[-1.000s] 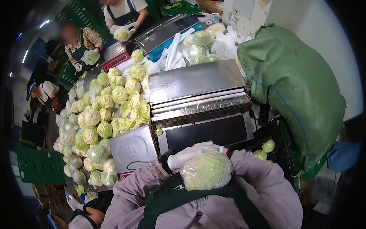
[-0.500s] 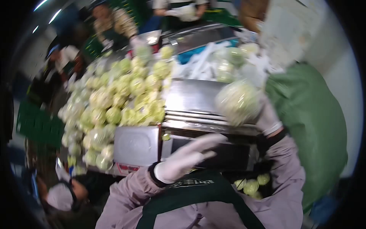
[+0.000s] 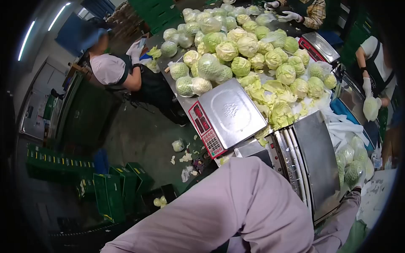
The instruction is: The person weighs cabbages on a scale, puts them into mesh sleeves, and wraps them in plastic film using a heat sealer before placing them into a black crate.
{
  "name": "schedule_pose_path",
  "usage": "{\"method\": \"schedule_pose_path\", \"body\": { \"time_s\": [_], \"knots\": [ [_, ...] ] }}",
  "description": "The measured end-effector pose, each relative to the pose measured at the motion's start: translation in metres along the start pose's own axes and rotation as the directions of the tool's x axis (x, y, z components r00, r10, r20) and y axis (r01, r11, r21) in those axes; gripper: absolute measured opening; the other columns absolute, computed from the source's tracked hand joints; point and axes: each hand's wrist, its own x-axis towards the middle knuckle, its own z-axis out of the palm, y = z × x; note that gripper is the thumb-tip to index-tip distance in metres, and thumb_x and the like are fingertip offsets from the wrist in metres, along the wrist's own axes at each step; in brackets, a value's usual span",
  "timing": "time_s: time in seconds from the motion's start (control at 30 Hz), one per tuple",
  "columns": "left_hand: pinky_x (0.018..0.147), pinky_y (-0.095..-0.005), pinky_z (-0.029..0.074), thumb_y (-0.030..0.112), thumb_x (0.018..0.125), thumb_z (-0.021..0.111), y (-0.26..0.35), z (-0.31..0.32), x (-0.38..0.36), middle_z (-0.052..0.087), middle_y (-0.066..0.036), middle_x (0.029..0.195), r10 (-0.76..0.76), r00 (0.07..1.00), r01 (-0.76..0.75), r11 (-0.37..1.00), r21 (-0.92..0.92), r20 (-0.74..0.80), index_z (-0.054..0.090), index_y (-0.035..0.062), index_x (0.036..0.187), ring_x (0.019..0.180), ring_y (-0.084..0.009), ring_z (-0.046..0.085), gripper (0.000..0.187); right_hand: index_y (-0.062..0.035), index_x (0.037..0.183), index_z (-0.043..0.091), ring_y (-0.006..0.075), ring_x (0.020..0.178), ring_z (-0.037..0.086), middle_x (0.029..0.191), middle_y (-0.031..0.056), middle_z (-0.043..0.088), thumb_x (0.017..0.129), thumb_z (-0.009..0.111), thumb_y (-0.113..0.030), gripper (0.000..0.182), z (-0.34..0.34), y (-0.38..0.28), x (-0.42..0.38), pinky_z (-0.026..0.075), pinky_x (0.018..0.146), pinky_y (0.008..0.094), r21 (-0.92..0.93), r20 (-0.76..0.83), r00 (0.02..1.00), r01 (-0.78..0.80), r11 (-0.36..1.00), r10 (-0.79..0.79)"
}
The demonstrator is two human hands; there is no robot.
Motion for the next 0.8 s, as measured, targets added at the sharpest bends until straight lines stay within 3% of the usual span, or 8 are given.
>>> {"method": "schedule_pose_path", "body": {
  "time_s": [0.1,0.2,0.3,0.33,0.43,0.57,0.63,0.8],
  "knots": [
    [0.068,-0.0272,0.049,0.018,0.087,0.056,0.006,0.006,-0.006,0.064,-0.010,0.090,0.015,1.000,-0.015,1.000,0.007,-0.012,0.063,0.0006,0.095,0.075,-0.0168,0.062,0.021,0.0022,0.130,0.047,0.0269,0.112,0.050,0.128,0.0153,0.050,0.078,0.066,-0.049,0.076,-0.009,0.000,0.006,0.043,0.089,0.0425,-0.321,-0.094,0.931,0.306,0.896,-0.351],
    [0.067,-0.0271,0.049,0.018,0.086,0.056,0.011,0.015,-0.012,0.064,-0.009,0.088,0.021,1.000,-0.021,1.000,0.000,0.007,0.063,0.0006,0.094,0.074,-0.0163,0.062,0.021,0.0019,0.134,0.044,0.0269,0.116,0.046,0.130,0.0132,0.047,0.079,0.066,-0.047,0.077,-0.038,0.006,-0.004,0.038,0.094,0.0389,-0.736,-0.040,0.622,0.511,0.444,-0.782],
    [0.066,-0.0270,0.049,0.018,0.086,0.056,0.018,0.027,-0.019,0.064,-0.009,0.085,0.028,0.999,-0.028,1.000,-0.007,0.034,0.063,0.0006,0.093,0.072,-0.0158,0.062,0.020,-0.0036,0.137,0.041,0.0265,0.123,0.041,0.135,0.0114,0.044,0.082,0.065,-0.043,0.072,-0.047,0.003,-0.048,0.035,0.099,0.0394,-0.338,0.183,0.762,0.642,0.688,-0.621],
    [0.065,-0.0269,0.049,0.018,0.086,0.057,0.021,0.030,-0.020,0.064,-0.009,0.084,0.027,0.999,-0.027,1.000,-0.008,0.043,0.063,0.0007,0.092,0.072,-0.0156,0.062,0.020,-0.0063,0.139,0.040,0.0250,0.127,0.039,0.139,0.0096,0.041,0.085,0.063,-0.037,0.066,-0.033,0.000,-0.107,0.035,0.099,0.0398,-0.330,0.010,0.875,0.460,0.824,-0.484],
    [0.064,-0.0268,0.049,0.019,0.086,0.057,0.029,0.041,-0.033,0.064,-0.008,0.082,0.033,0.998,-0.032,0.999,-0.013,0.057,0.064,0.0007,0.091,0.070,-0.0151,0.062,0.020,-0.0070,0.141,0.037,0.0233,0.127,0.038,0.140,0.0073,0.040,0.088,0.060,-0.032,0.063,-0.009,-0.009,-0.182,0.035,0.100,0.0376,-0.073,0.175,0.858,0.500,0.863,-0.482],
    [0.063,-0.0266,0.049,0.019,0.085,0.057,0.045,0.049,-0.047,0.064,-0.007,0.078,0.046,0.995,-0.045,0.999,-0.011,0.084,0.064,0.0007,0.089,0.068,-0.0144,0.062,0.020,-0.0064,0.140,0.040,0.0218,0.127,0.038,0.139,0.0066,0.041,0.090,0.058,-0.027,0.057,0.043,-0.024,-0.303,0.035,0.100,0.0352,-0.016,0.393,0.745,0.592,0.806,-0.539],
    [0.062,-0.0265,0.049,0.019,0.085,0.057,0.057,0.048,-0.060,0.064,-0.007,0.076,0.046,0.995,-0.045,0.999,-0.011,0.089,0.064,0.0007,0.088,0.067,-0.0141,0.061,0.020,-0.0054,0.138,0.043,0.0208,0.126,0.039,0.139,0.0073,0.041,0.092,0.055,-0.023,0.051,0.067,-0.029,-0.328,0.036,0.100,0.0325,-0.147,0.529,0.525,0.830,0.537,-0.667],
    [0.060,-0.0263,0.048,0.019,0.085,0.058,0.098,0.019,-0.118,0.064,-0.006,0.072,0.027,0.999,-0.027,1.000,-0.006,0.030,0.064,0.0007,0.085,0.065,-0.0132,0.061,0.020,-0.0034,0.135,0.047,0.0209,0.125,0.041,0.139,0.0078,0.041,0.092,0.054,-0.021,0.047,0.157,-0.034,-0.480,0.035,0.101,0.0305,-0.236,0.593,0.523,0.840,0.489,-0.613]
  ]
}}
